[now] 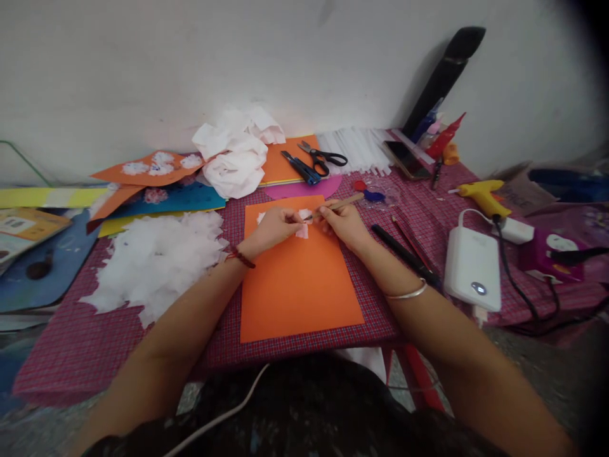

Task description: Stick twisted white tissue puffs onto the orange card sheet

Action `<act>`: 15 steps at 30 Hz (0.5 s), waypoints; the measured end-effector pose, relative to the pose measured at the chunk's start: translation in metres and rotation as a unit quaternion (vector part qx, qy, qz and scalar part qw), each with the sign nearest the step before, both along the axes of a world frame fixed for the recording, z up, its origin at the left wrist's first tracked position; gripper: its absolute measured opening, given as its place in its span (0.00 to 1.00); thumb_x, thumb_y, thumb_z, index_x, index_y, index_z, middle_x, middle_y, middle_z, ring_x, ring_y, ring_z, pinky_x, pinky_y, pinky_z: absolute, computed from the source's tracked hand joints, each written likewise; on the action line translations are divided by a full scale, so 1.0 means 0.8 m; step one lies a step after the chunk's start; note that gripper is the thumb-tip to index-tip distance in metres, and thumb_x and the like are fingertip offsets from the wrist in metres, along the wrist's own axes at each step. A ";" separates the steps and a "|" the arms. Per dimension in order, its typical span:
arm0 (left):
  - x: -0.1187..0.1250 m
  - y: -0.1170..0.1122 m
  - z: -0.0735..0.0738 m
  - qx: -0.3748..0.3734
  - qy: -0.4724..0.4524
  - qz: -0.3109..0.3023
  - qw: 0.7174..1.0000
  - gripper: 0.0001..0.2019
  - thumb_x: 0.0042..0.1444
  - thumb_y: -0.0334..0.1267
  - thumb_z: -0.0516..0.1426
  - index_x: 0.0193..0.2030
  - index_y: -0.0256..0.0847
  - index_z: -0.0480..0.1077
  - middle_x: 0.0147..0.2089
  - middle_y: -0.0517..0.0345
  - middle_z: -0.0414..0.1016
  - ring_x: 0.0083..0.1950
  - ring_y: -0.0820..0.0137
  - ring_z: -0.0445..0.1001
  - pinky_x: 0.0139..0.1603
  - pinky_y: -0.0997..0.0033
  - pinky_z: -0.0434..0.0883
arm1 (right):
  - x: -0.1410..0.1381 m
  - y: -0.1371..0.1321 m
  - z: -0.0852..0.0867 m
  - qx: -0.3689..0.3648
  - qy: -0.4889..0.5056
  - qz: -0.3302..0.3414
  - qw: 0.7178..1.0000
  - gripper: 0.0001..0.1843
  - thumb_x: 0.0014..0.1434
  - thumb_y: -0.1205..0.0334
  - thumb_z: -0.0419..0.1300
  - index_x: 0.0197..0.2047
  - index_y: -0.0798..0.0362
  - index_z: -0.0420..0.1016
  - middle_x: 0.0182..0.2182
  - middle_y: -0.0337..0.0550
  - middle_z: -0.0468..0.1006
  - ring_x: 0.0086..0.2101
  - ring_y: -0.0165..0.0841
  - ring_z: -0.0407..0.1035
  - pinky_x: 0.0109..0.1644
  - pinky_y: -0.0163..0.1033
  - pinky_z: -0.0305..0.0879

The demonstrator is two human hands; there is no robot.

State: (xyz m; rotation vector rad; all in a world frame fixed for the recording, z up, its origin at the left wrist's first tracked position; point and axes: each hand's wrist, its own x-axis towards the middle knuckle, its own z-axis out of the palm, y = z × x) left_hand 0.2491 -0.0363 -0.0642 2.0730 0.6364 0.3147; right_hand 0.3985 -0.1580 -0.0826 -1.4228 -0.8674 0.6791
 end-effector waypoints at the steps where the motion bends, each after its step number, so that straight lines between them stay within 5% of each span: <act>1: 0.004 -0.002 -0.004 0.020 0.000 0.019 1.000 0.05 0.48 0.33 0.58 0.25 0.36 0.73 0.25 0.60 0.74 0.28 0.74 0.67 0.28 0.75 0.60 | 0.000 0.000 0.000 0.002 0.003 -0.004 1.000 0.16 0.54 0.47 0.63 0.31 0.53 0.72 0.23 0.38 0.76 0.17 0.24 0.63 0.18 0.30 0.57; 9: 0.018 -0.003 -0.018 0.061 -0.013 0.076 0.995 0.03 0.47 0.31 0.57 0.24 0.37 0.69 0.24 0.61 0.71 0.28 0.73 0.66 0.28 0.75 0.58 | -0.004 -0.005 0.003 0.062 0.007 -0.026 0.998 0.19 0.56 0.43 0.61 0.30 0.51 0.68 0.20 0.36 0.72 0.19 0.26 0.64 0.23 0.32 0.60; 15: 0.020 -0.004 -0.018 0.054 -0.011 0.079 0.995 0.06 0.48 0.34 0.59 0.24 0.37 0.69 0.24 0.60 0.71 0.28 0.73 0.66 0.28 0.74 0.60 | -0.004 -0.004 -0.012 0.030 -0.131 -0.011 0.991 0.16 0.61 0.48 0.56 0.31 0.52 0.71 0.26 0.40 0.74 0.25 0.29 0.67 0.28 0.33 0.62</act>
